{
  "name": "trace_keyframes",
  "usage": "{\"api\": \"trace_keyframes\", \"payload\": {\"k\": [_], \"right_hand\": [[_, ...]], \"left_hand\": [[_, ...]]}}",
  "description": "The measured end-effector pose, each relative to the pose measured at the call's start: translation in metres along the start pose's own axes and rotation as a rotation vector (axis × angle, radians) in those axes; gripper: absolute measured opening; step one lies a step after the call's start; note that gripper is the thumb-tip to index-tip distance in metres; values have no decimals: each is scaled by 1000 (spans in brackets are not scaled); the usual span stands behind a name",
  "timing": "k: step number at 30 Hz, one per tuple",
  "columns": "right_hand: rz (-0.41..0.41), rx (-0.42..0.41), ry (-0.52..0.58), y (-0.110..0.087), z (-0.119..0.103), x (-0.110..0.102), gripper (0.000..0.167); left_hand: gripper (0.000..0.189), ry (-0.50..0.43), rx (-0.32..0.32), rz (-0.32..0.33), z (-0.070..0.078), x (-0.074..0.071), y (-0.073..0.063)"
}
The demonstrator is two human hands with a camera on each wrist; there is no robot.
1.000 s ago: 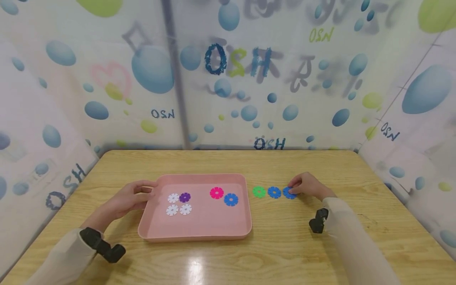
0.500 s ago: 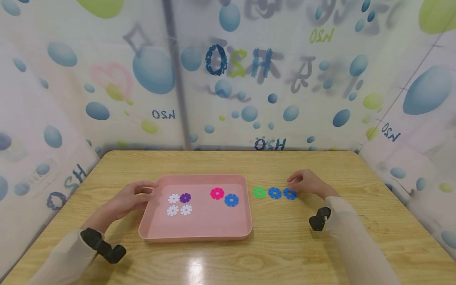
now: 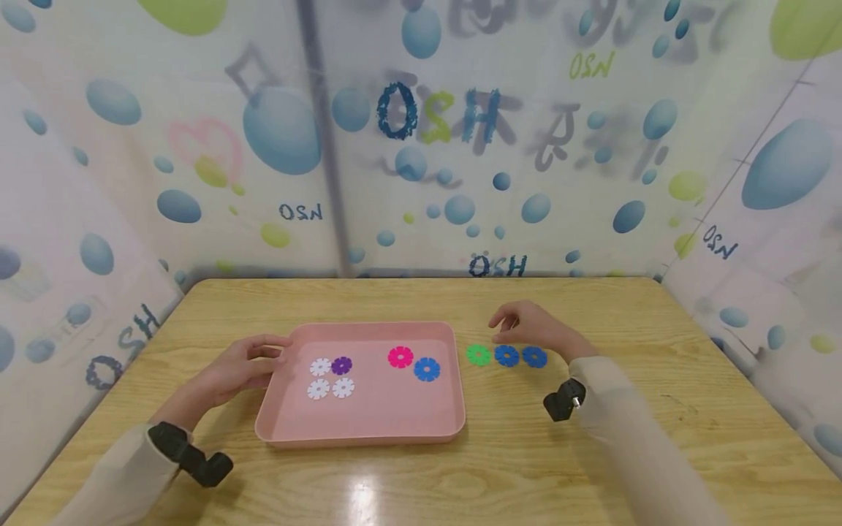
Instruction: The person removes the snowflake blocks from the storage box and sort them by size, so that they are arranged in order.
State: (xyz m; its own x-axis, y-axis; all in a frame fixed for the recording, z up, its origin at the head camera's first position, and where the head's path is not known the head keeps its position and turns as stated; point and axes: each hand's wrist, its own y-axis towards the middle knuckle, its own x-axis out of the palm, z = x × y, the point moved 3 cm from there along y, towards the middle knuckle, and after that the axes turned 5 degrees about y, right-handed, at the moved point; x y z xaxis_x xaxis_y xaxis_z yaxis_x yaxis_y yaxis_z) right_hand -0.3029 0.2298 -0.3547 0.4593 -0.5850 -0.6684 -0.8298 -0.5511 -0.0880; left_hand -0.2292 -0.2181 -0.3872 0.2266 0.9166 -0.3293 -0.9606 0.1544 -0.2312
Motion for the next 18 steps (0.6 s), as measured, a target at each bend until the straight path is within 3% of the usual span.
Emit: {"api": "trace_keyframes", "payload": {"k": [11,18], "right_hand": [[-109,-107,18,17,-51,32,24],[-170,-136,-50,29,-75,48,22]], "left_hand": [[42,-5,-11,5,-3,0,2],[43,18,-16,4,-5,-2,4]]}}
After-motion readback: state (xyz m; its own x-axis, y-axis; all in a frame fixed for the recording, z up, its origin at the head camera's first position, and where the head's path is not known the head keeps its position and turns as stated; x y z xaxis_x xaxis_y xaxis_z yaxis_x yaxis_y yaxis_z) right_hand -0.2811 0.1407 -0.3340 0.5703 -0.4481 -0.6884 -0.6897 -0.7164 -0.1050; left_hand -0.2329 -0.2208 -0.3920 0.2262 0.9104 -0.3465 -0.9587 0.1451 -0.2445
